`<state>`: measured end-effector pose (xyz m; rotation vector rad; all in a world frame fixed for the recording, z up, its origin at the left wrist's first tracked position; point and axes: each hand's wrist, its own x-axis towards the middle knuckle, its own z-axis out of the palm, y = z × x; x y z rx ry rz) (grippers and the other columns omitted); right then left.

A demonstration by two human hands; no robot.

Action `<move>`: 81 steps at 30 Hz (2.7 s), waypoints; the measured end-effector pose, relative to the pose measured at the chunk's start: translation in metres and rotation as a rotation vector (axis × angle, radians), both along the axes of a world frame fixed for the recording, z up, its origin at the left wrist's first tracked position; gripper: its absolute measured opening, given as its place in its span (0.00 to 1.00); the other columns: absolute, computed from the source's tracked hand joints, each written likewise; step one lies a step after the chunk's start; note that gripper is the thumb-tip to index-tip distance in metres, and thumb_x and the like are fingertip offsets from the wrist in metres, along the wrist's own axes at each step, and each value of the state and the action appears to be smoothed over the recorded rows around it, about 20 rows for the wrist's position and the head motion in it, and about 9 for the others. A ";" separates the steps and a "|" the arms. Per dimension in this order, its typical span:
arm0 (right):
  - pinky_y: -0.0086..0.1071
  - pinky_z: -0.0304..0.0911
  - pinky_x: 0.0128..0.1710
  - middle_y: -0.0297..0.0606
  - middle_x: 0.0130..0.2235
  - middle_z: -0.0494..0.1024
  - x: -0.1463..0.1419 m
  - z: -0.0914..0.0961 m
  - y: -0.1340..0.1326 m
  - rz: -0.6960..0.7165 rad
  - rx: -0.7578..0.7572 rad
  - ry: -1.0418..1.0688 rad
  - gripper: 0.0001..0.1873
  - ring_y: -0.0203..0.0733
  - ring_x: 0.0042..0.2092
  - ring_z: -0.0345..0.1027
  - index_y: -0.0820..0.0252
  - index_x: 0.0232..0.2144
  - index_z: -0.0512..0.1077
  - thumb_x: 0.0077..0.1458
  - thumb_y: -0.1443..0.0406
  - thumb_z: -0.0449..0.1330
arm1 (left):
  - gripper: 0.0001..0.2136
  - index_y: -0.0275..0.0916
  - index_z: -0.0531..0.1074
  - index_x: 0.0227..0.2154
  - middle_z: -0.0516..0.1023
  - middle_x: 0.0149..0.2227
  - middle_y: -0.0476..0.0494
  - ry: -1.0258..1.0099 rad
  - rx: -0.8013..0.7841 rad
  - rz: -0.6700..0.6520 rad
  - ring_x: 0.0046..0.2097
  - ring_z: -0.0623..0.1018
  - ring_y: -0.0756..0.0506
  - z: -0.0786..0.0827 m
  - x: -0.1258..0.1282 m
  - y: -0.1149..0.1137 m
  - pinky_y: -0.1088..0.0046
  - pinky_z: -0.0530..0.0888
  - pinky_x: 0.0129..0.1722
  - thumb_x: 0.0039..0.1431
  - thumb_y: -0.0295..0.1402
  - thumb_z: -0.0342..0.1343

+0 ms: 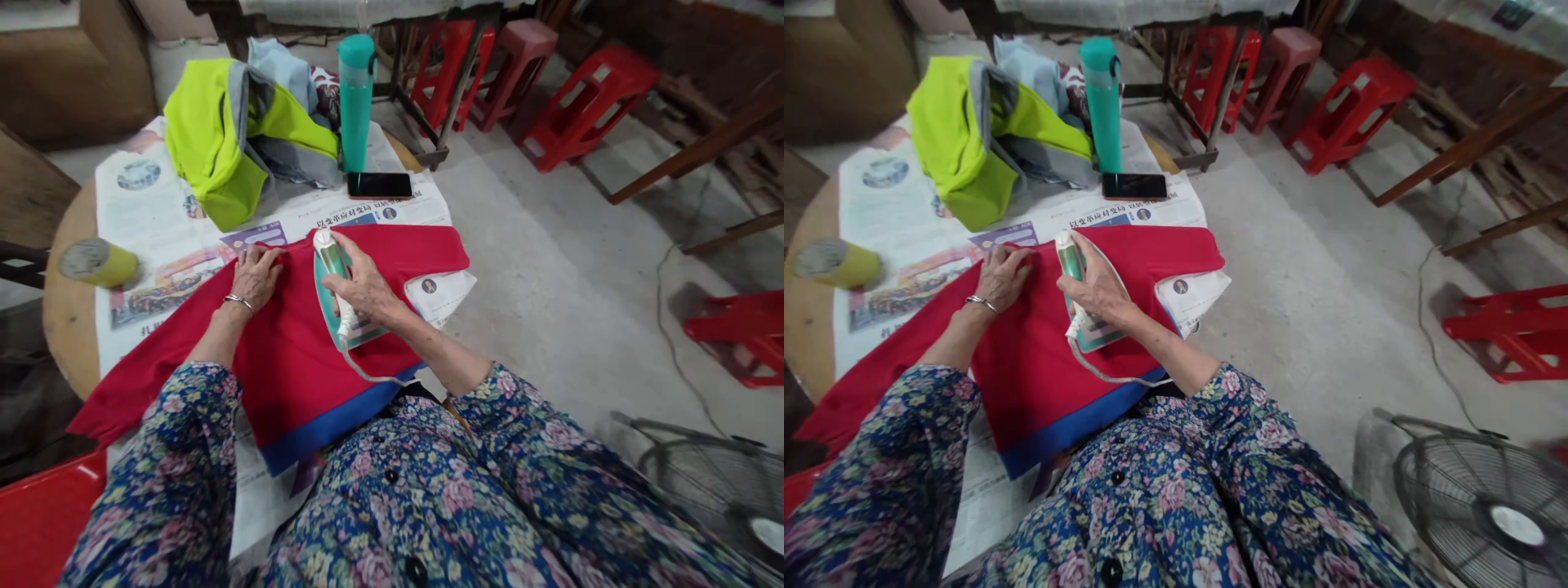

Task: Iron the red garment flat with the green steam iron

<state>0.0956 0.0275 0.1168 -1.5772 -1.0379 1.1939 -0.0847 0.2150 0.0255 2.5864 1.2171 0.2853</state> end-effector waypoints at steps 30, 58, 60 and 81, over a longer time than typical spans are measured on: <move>0.33 0.69 0.41 0.35 0.43 0.84 0.029 -0.009 -0.140 0.741 0.086 -0.276 0.46 0.41 0.37 0.72 0.50 0.77 0.62 0.59 0.68 0.64 | 0.23 0.34 0.74 0.64 0.73 0.55 0.31 -0.044 -0.027 -0.009 0.61 0.69 0.32 0.004 -0.001 0.015 0.46 0.66 0.68 0.69 0.34 0.53; 0.52 0.79 0.54 0.42 0.65 0.81 0.058 -0.009 -0.162 0.184 -0.044 -0.289 0.46 0.56 0.57 0.80 0.48 0.76 0.64 0.56 0.67 0.59 | 0.24 0.34 0.73 0.59 0.82 0.56 0.24 0.441 0.010 0.111 0.60 0.80 0.26 0.047 0.069 -0.002 0.52 0.71 0.58 0.78 0.49 0.46; 0.51 0.79 0.54 0.41 0.65 0.81 0.057 -0.007 -0.156 0.177 -0.027 -0.301 0.46 0.55 0.57 0.79 0.47 0.76 0.63 0.56 0.68 0.60 | 0.24 0.34 0.73 0.59 0.82 0.58 0.23 0.432 0.005 0.138 0.62 0.79 0.27 0.051 0.072 -0.001 0.52 0.71 0.58 0.78 0.49 0.44; 0.41 0.81 0.29 0.46 0.50 0.84 0.069 -0.009 -0.138 -0.053 -0.111 -0.257 0.41 0.41 0.28 0.77 0.53 0.78 0.59 0.69 0.51 0.62 | 0.35 0.46 0.59 0.78 0.52 0.81 0.31 0.169 0.028 -0.078 0.81 0.47 0.19 -0.003 0.034 -0.066 0.19 0.47 0.71 0.73 0.52 0.48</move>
